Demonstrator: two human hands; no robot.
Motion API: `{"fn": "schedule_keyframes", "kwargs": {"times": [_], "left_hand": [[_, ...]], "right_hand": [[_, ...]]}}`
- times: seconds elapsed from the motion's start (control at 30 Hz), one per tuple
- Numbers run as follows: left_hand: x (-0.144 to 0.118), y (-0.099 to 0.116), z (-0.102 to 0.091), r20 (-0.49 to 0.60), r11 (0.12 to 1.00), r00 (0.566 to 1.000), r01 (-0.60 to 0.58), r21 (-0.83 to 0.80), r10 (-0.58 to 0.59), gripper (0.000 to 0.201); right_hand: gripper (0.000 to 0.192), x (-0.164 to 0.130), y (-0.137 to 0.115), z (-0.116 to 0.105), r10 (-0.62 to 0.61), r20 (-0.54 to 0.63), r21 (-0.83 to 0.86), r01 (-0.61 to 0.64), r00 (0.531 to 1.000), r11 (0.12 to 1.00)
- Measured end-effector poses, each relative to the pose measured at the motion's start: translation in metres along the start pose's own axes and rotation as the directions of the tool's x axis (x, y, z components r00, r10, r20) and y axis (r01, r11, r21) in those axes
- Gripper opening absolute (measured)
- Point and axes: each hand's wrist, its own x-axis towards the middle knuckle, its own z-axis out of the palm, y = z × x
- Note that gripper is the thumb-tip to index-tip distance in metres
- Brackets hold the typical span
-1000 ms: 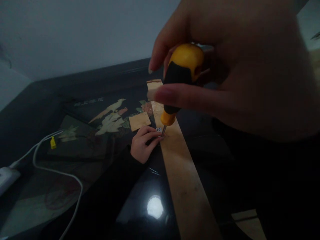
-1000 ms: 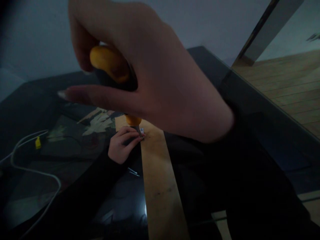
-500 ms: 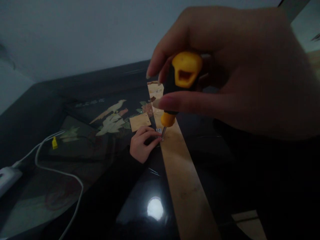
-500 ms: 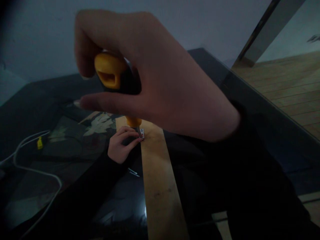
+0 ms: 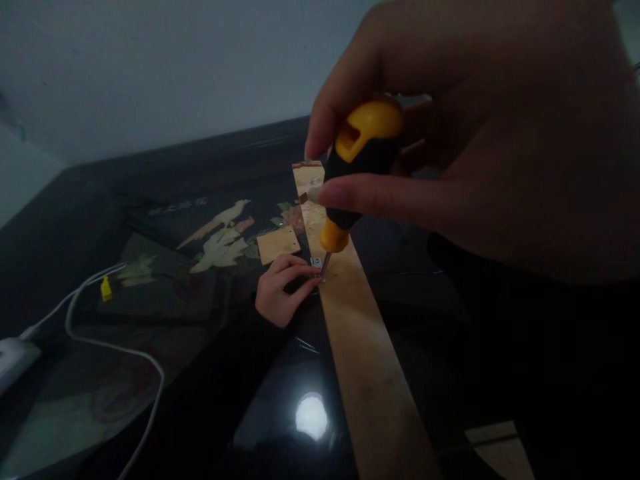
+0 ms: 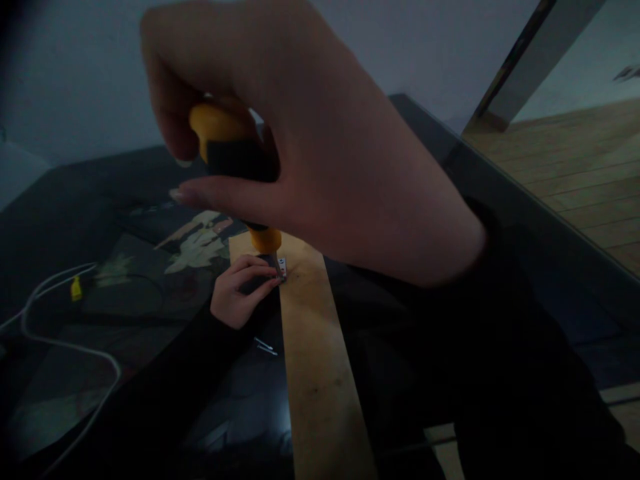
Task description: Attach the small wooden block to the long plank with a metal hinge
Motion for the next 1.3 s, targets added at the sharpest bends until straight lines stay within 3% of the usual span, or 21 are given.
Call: {"fn": "schedule_keyframes", "kwargs": {"times": [0.2,0.47,0.63,0.73,0.93,1.03,1.13,1.3], "left_hand": [[0.002,0.001,0.000,-0.011,1.000,1.000,-0.003,-0.017,0.003,0.007],[0.001,0.001,0.001,-0.010,1.000,1.000,0.000,-0.009,-0.001,0.007],[0.002,0.002,0.000,0.002,1.000,1.000,0.024,-0.015,-0.024,0.007],[0.002,0.002,0.000,0.016,0.999,0.999,0.029,-0.023,-0.028,0.006],[0.001,0.000,0.001,0.010,1.000,1.000,-0.009,-0.021,0.010,0.007],[0.001,-0.001,0.001,0.014,1.000,1.000,-0.013,-0.025,0.013,0.007],[0.001,-0.001,0.002,0.015,1.000,1.000,-0.016,-0.018,0.017,0.008],[0.002,0.005,0.000,0.060,0.999,0.998,0.036,-0.024,-0.035,0.013]], "right_hand": [[0.073,-0.002,-0.014,0.006,0.036,0.061,0.072,-0.041,0.997,0.997],[0.068,0.000,0.002,0.013,0.104,-0.067,0.104,-0.096,0.992,0.990],[0.059,-0.002,-0.003,0.007,0.039,0.018,0.089,-0.041,0.999,0.995],[0.048,-0.003,-0.008,0.006,0.063,0.058,0.153,-0.071,0.996,0.986],[0.070,0.004,-0.005,0.007,0.105,0.029,0.133,-0.108,0.994,0.985],[0.067,0.004,-0.004,0.008,0.125,0.003,0.113,-0.124,0.992,0.986],[0.066,-0.001,-0.007,0.007,0.050,0.006,0.100,-0.051,0.999,0.994],[0.084,-0.002,-0.005,0.004,-0.004,-0.039,0.133,0.009,0.999,0.991]]}}
